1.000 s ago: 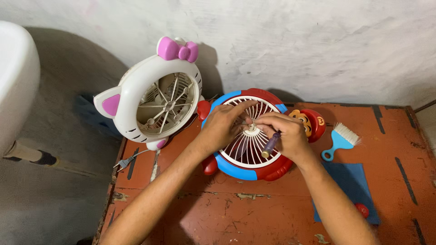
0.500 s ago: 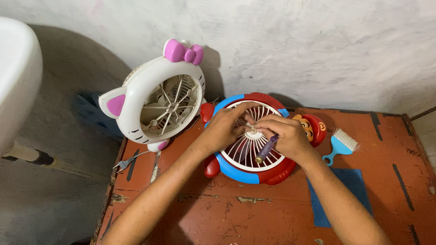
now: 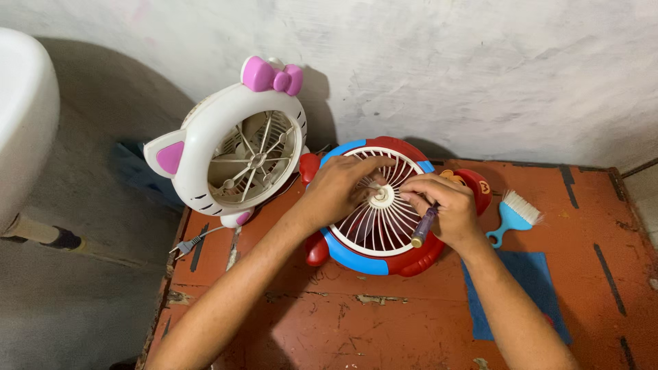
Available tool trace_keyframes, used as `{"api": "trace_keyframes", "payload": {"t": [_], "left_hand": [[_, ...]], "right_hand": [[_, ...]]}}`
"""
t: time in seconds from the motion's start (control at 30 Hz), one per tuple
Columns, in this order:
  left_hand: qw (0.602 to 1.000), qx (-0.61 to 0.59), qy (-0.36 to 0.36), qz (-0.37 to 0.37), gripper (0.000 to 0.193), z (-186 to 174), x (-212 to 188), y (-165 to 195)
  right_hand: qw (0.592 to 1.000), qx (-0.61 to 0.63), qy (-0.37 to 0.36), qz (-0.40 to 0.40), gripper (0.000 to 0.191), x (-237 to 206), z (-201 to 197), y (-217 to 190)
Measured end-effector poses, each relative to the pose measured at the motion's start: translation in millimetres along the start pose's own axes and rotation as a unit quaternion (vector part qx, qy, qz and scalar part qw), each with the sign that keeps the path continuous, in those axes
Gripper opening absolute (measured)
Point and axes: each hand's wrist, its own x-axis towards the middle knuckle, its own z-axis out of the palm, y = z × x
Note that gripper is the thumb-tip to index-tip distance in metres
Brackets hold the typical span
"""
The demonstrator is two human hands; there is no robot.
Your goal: The person disassembles a small Mario-themed portable fan on a table, removing the front grille and handling the blades, then tightens the center hub with a screwdriver and reattaches the grille. They press the red center cap into place and brush the grille with a small brush before setting the reassembled fan on the table.
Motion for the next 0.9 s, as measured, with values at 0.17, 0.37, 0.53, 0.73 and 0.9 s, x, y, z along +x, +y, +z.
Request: {"api": "trace_keyframes", "payload": {"t": [0.17,0.37,0.53,0.73,0.9], "left_hand": [[0.997,0.075,-0.003,-0.031,0.047,-1.2,-6.7,7.1],[0.991,0.077,-0.023,-0.105,0.029,5.6,-9.6,6.6],[0.988,0.068,-0.036,-0.132,0.032,8.9,-7.8,1.3],[0.990,0.022,-0.057,-0.131,0.035,11.1,-3.6,-14.4],[0.993,-0.032,-0.067,-0.092,0.038,8.1,-4.9,-27.2]], "right_hand": [[1.000,0.010,-0.006,0.022,0.016,1.2,-0.6,-3.4],[0.999,0.006,-0.030,-0.020,0.016,10.1,4.8,-3.5],[0.998,-0.009,-0.052,-0.021,0.014,16.5,7.3,-4.9],[0.998,-0.004,-0.056,-0.020,0.014,16.8,10.6,-7.2],[0.999,-0.035,0.013,-0.035,0.016,7.8,6.6,-4.8]]}}
